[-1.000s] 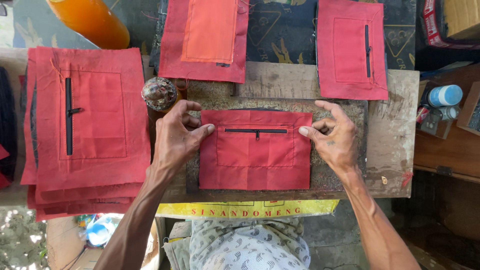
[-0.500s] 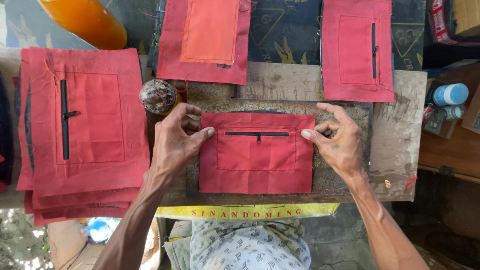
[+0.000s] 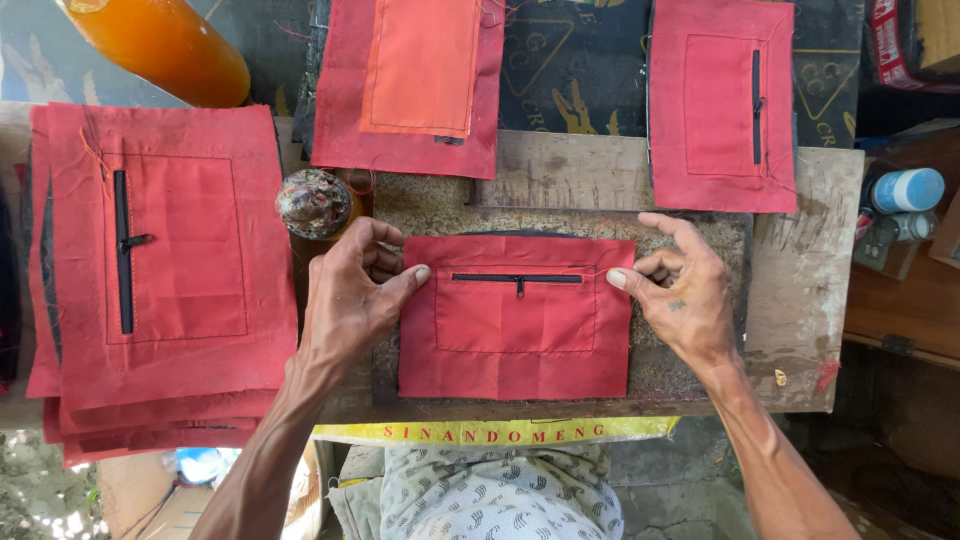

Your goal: The person aligns red fabric pocket pieces with zippers on a wooden board, smooths them by hand, and rubs the seams with a small bottle to set the edges. The person repeats this process for multiple pocket pieces, stacking finished items on the table.

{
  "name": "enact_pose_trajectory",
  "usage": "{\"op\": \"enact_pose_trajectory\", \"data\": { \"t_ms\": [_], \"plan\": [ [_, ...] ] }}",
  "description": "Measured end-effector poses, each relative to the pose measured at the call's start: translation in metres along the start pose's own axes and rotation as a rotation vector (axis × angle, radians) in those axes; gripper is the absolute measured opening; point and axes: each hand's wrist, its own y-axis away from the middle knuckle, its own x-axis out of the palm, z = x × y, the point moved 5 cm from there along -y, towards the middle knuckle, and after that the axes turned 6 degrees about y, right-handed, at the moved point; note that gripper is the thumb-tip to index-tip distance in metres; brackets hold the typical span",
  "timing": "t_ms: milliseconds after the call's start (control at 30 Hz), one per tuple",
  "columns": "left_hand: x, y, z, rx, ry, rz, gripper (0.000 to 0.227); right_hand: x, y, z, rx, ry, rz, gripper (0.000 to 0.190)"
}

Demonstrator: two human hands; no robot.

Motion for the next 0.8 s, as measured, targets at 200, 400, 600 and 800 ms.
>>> {"op": "enact_pose_trajectory", "data": {
  "t_ms": [200, 400, 600, 800],
  "plan": [
    [0.0002, 0.0, -0.0007, 0.007, -0.016, -0.003, 0.035, -0.0003, -0.0018, 0.0006, 0.0, 0.004, 0.011, 0.064],
    [0.0, 0.0012, -0.0005, 0.03, 0.003, -0.008, 0.032, -0.001, -0.0024, -0.0007, 0.002, 0.041, 0.006, 0.059],
    [0.001, 0.0018, 0.0023, 0.036, -0.053, -0.032, 0.032, 0.0002, -0.0037, -0.0011, 0.031, 0.008, 0.009, 0.053],
    [0.001, 0.0018, -0.0022, 0.099, -0.086, -0.059, 0.032, 0.0005, -0.0039, 0.0007, 0.065, 0.053, -0.006, 0.047]
  ]
}}
